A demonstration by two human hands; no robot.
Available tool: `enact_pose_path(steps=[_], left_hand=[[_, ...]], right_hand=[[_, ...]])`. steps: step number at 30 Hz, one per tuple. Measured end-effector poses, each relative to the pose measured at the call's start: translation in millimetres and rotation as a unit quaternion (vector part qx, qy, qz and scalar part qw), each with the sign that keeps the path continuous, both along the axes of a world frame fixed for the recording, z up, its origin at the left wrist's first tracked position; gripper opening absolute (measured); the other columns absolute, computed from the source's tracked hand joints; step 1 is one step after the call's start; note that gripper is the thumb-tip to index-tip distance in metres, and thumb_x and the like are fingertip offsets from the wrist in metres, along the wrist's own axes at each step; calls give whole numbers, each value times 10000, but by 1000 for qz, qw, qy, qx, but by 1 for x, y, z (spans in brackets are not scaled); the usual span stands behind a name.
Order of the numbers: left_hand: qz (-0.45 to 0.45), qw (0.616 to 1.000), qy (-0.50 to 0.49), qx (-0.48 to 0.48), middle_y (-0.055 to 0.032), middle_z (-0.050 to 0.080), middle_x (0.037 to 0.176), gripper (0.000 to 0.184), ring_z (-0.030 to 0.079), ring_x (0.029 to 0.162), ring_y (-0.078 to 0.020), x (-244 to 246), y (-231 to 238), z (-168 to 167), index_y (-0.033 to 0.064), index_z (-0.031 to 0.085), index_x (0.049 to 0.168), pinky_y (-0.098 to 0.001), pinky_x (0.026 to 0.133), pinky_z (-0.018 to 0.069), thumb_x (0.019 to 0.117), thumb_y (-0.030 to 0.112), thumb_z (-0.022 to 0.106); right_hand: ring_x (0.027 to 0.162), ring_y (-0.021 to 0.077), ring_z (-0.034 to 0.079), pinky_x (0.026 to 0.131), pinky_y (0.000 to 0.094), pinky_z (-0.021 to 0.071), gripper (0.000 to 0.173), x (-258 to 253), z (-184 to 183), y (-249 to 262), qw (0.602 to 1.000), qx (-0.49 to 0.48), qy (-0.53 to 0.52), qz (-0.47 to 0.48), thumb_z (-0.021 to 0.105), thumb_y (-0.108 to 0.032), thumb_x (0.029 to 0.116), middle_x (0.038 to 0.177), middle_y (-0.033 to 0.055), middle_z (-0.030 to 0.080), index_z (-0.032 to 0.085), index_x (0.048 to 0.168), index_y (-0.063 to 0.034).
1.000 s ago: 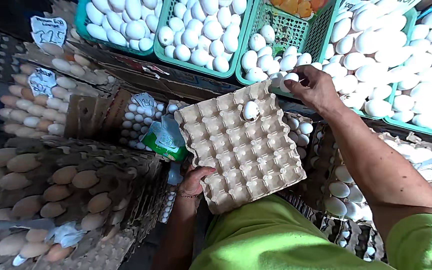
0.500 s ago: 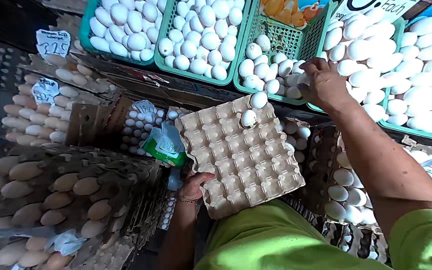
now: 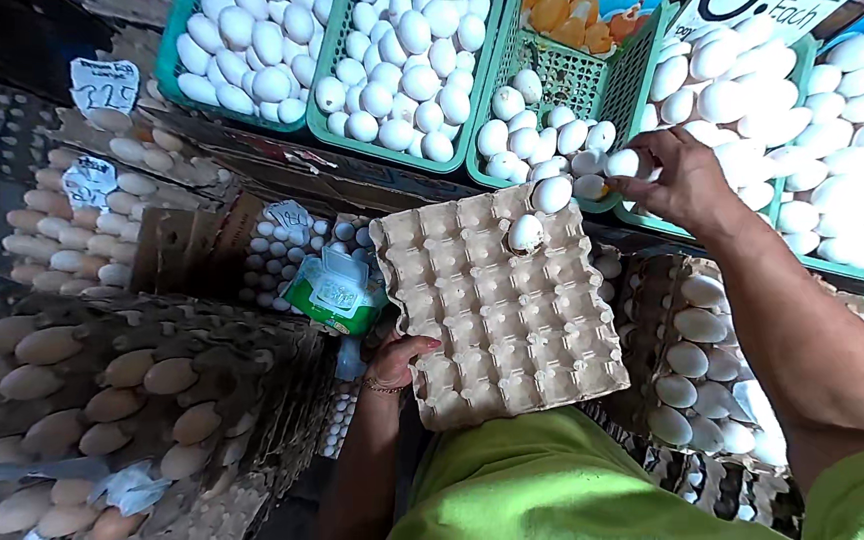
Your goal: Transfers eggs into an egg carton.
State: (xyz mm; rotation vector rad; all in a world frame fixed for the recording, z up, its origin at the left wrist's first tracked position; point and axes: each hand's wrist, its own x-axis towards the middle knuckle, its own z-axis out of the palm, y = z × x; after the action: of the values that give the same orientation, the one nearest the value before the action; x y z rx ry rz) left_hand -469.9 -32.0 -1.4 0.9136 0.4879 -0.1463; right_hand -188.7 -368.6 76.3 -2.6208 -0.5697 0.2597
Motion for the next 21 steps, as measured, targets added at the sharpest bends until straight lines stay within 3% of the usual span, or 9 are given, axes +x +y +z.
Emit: enact_pose_path(steps=[3, 7, 13, 18, 21], left_hand=[[-2, 1000, 16, 5, 11, 772, 869, 349, 738, 794, -58, 4, -2, -2, 96, 636, 997, -254, 751, 623, 717, -109, 596], [0, 1000, 21, -4, -4, 772, 873, 348, 740, 799, -69, 7, -3, -7, 91, 642, 999, -264, 751, 625, 717, -109, 601], [-6, 1000, 31, 0, -4, 767, 858, 327, 738, 790, -71, 10, -4, -10, 91, 639, 979, -268, 748, 623, 708, -89, 619], [-7, 999, 38, 12, 3, 767, 851, 316, 736, 790, -62, 10, -5, -10, 93, 638, 974, -259, 752, 621, 716, -87, 611], [-4, 999, 32, 4, -3, 768, 847, 308, 736, 785, -63, 10, -4, -11, 95, 652, 960, -256, 748, 621, 718, -89, 605]], right_hand=[[1013, 445, 644, 845, 638, 528, 506, -51, 28, 11, 999, 10, 30, 23, 757, -323, 909, 1205, 293, 612, 640, 1250, 31], [925, 420, 679, 764, 607, 566, 439, -96, 27, 32, 997, -35, -3, 62, 781, -257, 899, 1146, 252, 631, 666, 1218, 21], [967, 421, 676, 813, 553, 572, 480, -99, 18, 48, 996, -31, -44, 75, 720, -320, 949, 1154, 263, 621, 639, 1246, 49], [1088, 434, 653, 906, 556, 561, 511, -102, 13, 55, 994, -47, -23, 93, 704, -280, 973, 1247, 269, 599, 582, 1367, 22], [1025, 378, 681, 888, 509, 579, 440, -103, 12, 48, 996, -1, -23, 82, 675, -185, 995, 1244, 252, 608, 583, 1369, 27]])
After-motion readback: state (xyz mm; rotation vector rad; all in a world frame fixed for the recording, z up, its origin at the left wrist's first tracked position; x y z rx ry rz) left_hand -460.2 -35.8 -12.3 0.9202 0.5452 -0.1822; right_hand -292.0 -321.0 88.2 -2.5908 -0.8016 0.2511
